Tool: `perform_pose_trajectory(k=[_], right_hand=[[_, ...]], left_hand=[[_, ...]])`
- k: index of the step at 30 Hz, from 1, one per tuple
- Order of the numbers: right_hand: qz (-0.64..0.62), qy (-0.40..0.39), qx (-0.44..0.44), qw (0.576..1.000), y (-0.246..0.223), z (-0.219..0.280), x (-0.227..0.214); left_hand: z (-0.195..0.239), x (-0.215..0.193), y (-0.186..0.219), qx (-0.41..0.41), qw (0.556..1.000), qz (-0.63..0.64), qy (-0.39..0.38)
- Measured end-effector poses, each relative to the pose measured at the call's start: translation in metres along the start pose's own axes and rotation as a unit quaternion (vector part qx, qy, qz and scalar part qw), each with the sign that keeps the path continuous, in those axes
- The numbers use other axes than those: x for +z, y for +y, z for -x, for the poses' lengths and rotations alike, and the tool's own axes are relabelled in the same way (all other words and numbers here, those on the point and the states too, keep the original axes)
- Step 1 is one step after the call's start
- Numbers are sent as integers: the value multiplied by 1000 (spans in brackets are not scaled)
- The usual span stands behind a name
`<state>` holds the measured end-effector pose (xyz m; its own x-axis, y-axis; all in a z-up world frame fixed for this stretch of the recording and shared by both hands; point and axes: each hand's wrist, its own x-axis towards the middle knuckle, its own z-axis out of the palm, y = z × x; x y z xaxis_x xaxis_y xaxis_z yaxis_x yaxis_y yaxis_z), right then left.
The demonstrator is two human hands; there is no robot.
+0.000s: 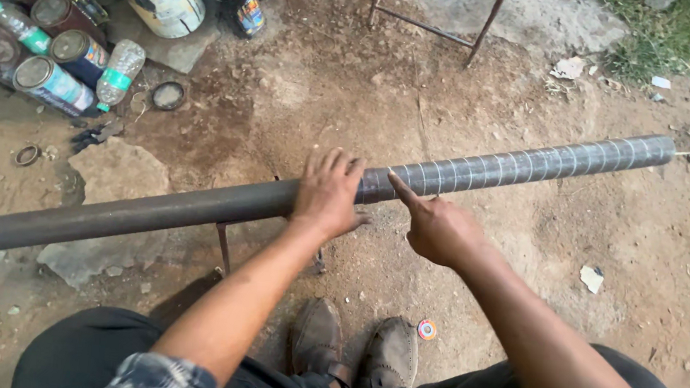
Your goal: The person marks a long metal pipe with white lines using a small tool. They hold the pipe with one hand and use the other to draw lines along its length, occasionally pointing at the marks.
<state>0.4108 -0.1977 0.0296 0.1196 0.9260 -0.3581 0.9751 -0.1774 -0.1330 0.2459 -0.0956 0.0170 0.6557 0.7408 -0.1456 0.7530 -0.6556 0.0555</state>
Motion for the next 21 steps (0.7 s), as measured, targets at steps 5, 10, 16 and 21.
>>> perform_pose_trajectory(k=[5,10,16,21], right_hand=[[-1,-10,-6,1000,-7,-14,8],[45,-71,1,996,-11,-18,12],[48,-89,14,995,-13,-17,14],[53,-84,24,995,-15,-17,19]], left_hand=[[-21,23,4,5,999,-35,17],[-36,34,4,23,995,-89,29],[-41,34,4,40,993,-99,39],[-42,31,0,65,991,-106,60]])
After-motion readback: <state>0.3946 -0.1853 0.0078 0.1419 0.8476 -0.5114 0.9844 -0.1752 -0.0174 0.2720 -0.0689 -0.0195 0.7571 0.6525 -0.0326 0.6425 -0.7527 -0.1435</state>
